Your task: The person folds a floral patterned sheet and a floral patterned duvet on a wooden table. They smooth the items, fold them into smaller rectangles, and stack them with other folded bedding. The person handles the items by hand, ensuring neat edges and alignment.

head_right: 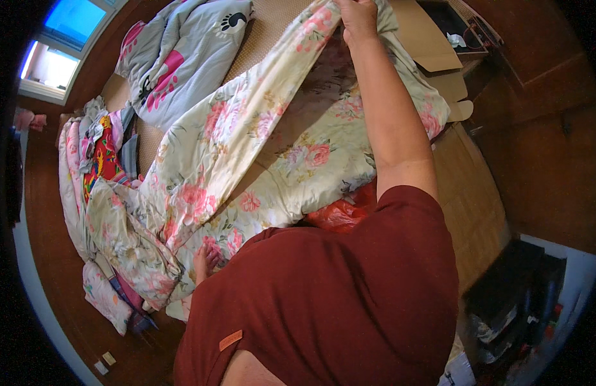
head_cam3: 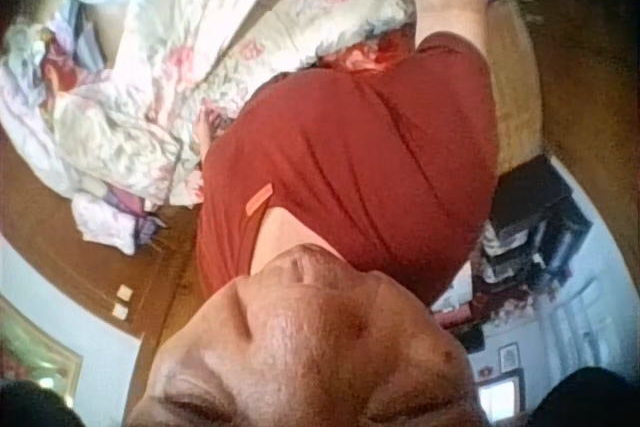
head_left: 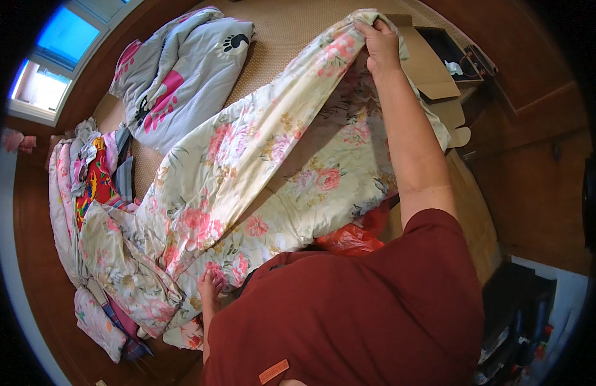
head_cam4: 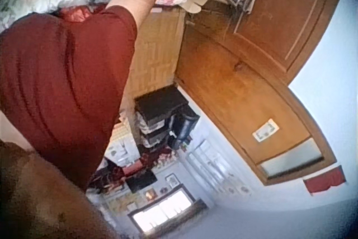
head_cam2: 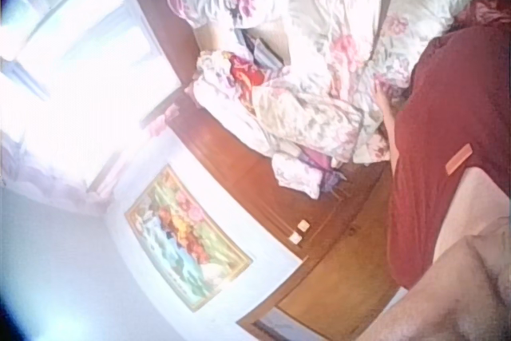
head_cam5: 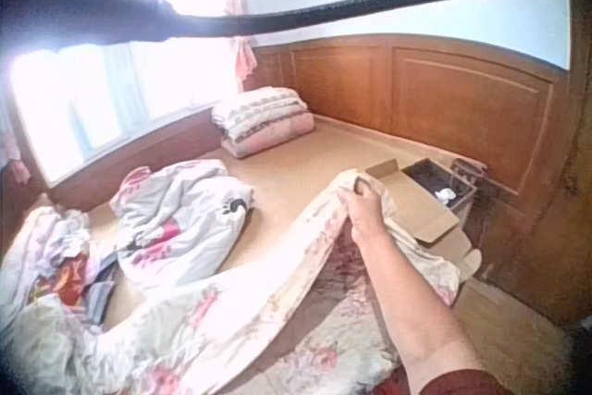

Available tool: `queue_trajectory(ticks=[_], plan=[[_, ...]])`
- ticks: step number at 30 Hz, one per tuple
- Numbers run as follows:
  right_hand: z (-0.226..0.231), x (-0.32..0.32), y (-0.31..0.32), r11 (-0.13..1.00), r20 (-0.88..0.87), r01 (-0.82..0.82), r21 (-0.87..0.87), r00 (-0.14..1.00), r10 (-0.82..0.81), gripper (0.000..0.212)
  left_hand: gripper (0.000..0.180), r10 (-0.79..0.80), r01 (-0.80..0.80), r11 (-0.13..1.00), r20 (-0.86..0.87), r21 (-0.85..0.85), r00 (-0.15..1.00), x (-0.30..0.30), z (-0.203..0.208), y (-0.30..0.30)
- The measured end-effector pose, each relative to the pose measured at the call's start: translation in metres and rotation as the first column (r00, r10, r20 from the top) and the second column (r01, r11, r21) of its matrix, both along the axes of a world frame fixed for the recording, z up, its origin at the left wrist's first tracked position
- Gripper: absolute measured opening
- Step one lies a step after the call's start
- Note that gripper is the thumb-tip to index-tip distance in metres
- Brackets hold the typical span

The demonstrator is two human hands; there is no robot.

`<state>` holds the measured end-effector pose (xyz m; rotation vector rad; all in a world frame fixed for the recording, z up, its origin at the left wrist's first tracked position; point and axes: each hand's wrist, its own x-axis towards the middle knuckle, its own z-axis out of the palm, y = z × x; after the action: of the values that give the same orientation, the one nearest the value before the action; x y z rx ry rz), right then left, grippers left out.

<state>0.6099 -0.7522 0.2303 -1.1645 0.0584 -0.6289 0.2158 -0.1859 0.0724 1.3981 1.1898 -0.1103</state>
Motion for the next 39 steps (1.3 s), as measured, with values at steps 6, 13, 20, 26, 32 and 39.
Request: queue_trajectory(ticks=[6, 13, 20, 26, 32, 39], plan=[[-0.103, -0.041, -0.039, 0.933, -0.251, 0.318, 0.168, 0.929, -0.272, 0.032, 0.038, -0.003, 0.012, 0.970, 0.039, -0.241, 0.999, 0.021, -0.046, 0.041], [-0.306, -0.151, -0.110, 0.620, -0.741, 0.598, 0.509, 0.671, -0.039, 0.014, 0.047, 0.078, -0.073, 0.965, 0.007, -0.253, 0.997, 0.063, -0.051, 0.030], [-0.233, -0.130, -0.053, 0.743, -0.762, 0.487, 0.460, 0.646, 0.047, 0.027, 0.037, 0.209, -0.221, 0.922, -0.073, -0.317, 0.975, 0.094, -0.068, 0.020], [-0.233, -0.073, -0.073, 0.739, -0.549, 0.488, 0.465, 0.814, -0.192, 0.034, 0.036, 0.352, -0.234, 0.868, 0.211, -0.438, 0.912, 0.144, -0.033, 0.020], [-0.074, 0.049, -0.040, 0.982, -0.222, 0.111, 0.155, 0.972, -0.075, 0.034, 0.037, 0.326, -0.023, 0.871, 0.541, -0.491, 0.776, 0.227, 0.074, 0.114], [-0.013, 0.066, -0.023, 0.999, 0.009, 0.005, -0.053, 1.000, -0.005, 0.031, 0.038, 0.260, -0.017, 0.936, 0.657, -0.352, 0.708, 0.224, 0.109, 0.071]])
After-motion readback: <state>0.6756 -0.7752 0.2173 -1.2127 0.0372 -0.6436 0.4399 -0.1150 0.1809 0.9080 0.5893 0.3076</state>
